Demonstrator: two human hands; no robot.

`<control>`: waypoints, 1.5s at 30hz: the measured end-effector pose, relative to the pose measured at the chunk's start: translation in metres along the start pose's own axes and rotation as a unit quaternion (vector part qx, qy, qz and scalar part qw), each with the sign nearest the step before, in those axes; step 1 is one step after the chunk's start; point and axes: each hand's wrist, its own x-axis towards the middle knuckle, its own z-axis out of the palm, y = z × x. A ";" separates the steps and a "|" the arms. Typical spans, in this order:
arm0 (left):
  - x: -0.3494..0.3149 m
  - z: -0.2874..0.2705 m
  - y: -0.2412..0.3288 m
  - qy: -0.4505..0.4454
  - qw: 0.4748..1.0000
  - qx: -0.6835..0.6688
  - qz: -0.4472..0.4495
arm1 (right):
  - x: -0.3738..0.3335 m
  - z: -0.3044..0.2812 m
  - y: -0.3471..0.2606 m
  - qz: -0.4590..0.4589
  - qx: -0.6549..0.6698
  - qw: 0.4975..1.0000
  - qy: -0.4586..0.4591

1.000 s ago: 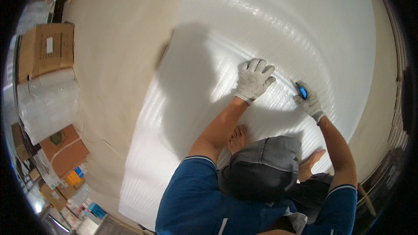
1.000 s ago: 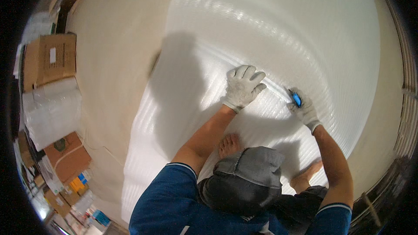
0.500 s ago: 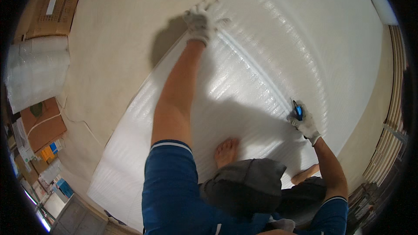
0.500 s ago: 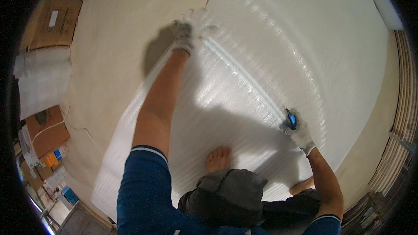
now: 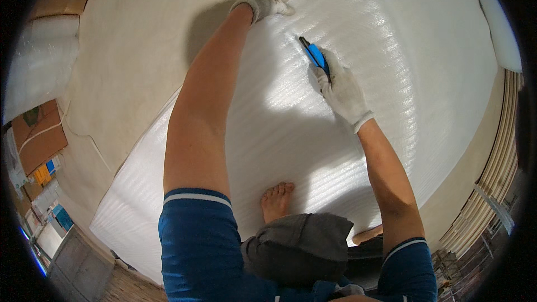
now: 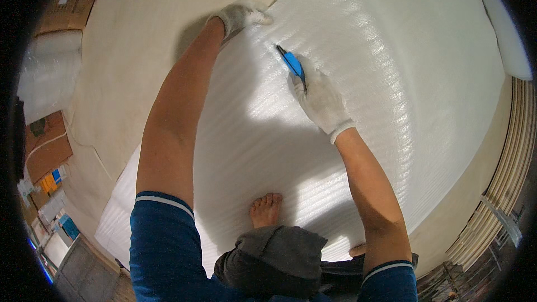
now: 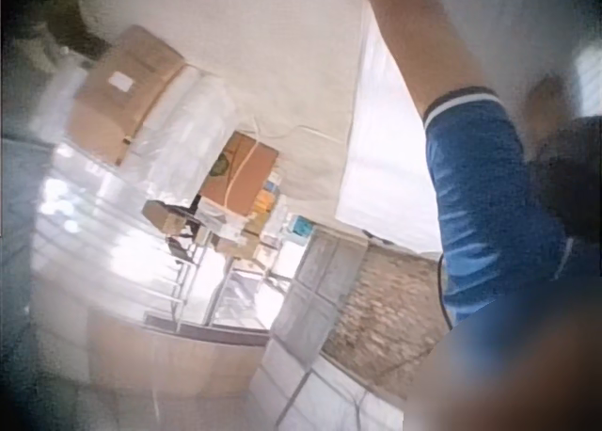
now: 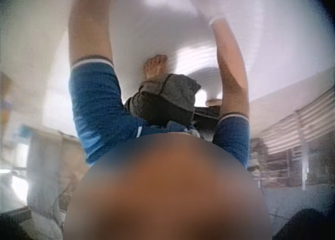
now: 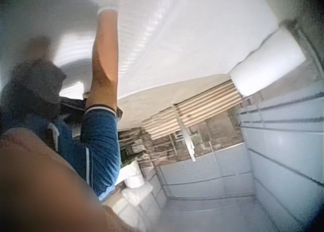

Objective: The person unrolls a large sheet of bubble wrap on the floor and uses a utility knife to cut it into rectangular sections. They repeatedly unroll, cut, and fold the material.

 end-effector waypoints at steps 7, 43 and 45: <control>0.007 -0.014 0.000 -0.056 0.997 -0.053 -0.030 | 0.030 -0.005 -0.008 -0.022 0.104 0.994 -0.023; 0.011 -0.019 0.046 0.079 0.982 0.161 0.060 | 0.030 0.014 -0.022 -0.062 -0.205 0.971 0.109; 0.014 -0.017 0.046 0.077 0.974 0.204 0.057 | 0.037 0.016 -0.025 -0.059 -0.220 0.967 0.114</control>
